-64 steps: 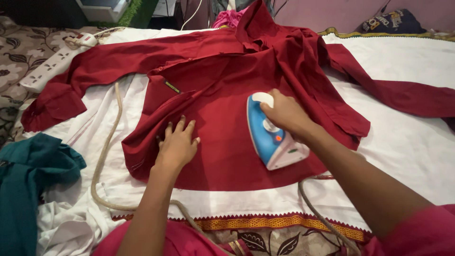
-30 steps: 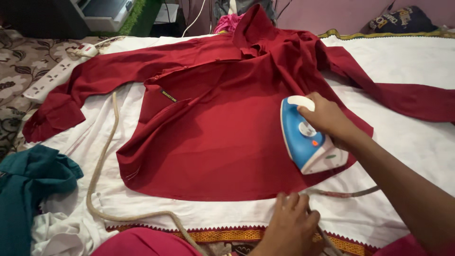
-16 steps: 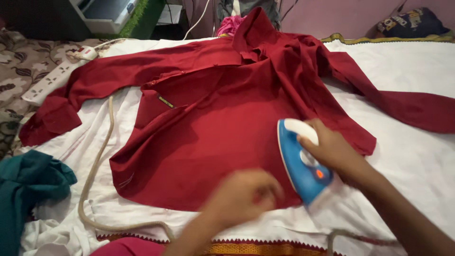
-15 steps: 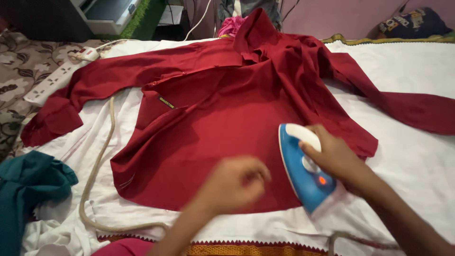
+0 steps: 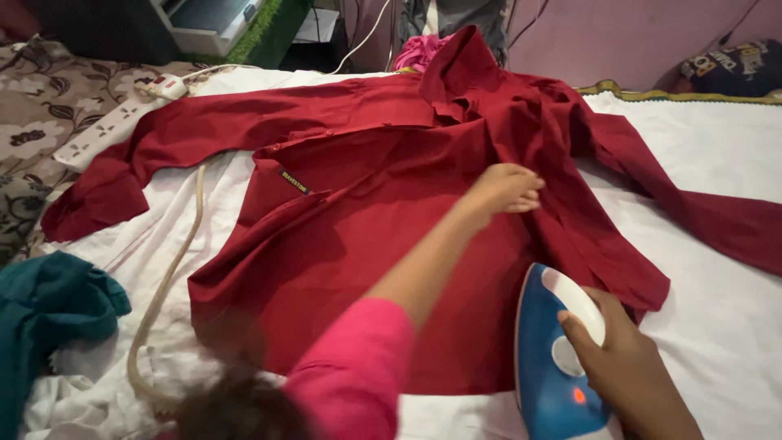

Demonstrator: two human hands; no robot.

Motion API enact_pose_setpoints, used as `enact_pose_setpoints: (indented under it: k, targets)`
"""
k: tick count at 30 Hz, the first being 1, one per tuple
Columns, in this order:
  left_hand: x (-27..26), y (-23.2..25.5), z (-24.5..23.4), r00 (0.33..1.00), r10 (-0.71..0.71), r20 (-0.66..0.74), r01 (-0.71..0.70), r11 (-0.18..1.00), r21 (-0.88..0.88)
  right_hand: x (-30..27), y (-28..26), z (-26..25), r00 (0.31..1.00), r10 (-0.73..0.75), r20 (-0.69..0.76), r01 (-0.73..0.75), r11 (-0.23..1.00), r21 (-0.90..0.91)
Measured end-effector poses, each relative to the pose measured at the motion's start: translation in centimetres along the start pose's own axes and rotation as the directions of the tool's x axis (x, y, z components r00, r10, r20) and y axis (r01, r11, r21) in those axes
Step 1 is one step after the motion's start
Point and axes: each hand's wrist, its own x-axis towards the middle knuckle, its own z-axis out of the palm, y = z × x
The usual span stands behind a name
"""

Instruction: The person irons a red long-sleeved shirt by hand, smoothing the fabric and pressing the iron across the front, back, and sleeves while the shirt is laid out on a white surface.

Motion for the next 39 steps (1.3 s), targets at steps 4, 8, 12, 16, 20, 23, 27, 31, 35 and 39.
enact_pose_setpoints:
  k: [4,8,12,16,20,23,27,31,35,39]
  targets:
    - [4.9,-1.0,3.9,0.977,-0.187,-0.106,0.204,0.96,0.19,0.6,0.7,0.5,0.997,-0.074,0.012,0.075,0.985,-0.158]
    - [5.4,-1.3,5.7,0.983,-0.157,-0.097,0.166,0.982,0.093,0.6,0.6,0.6,0.997,-0.081,0.021,0.083,0.977,-0.196]
    - [2.4,0.4,7.3,0.962,-0.128,-0.241,0.131,0.991,-0.003,0.2,0.0,0.7,0.998,-0.053,0.029,0.059,0.965,-0.256]
    - [2.5,0.4,8.5,0.954,-0.231,-0.191,0.219,0.972,-0.084,-0.5,-0.5,0.7,0.996,-0.07,0.046,0.08,0.964,-0.254]
    - [1.7,-0.6,7.6,0.98,-0.069,-0.186,0.075,0.997,0.023,-0.9,-0.9,0.8,0.996,-0.066,0.059,0.076,0.977,-0.199]
    - [-2.5,0.8,5.7,0.889,0.282,-0.362,-0.213,0.953,0.217,-0.9,-0.8,0.6,0.994,-0.048,0.102,0.062,0.988,-0.141]
    - [-7.4,3.6,2.0,0.86,0.236,-0.453,-0.113,0.953,0.281,-0.9,-0.6,0.4,0.902,-0.245,0.355,0.302,0.946,-0.114]
    - [-9.5,2.7,-3.6,0.761,0.46,-0.458,-0.193,0.834,0.517,-1.8,-0.6,-0.1,0.885,-0.112,0.452,0.241,0.941,-0.239]
    - [-12.9,0.3,-9.5,0.689,0.652,-0.316,-0.21,0.597,0.774,-1.9,0.8,-2.2,0.711,-0.506,0.488,0.572,0.82,0.017]
    - [-17.8,0.1,-11.0,0.737,0.604,-0.304,-0.146,0.582,0.8,-1.0,1.4,-4.8,0.655,-0.674,0.343,0.697,0.714,0.072]
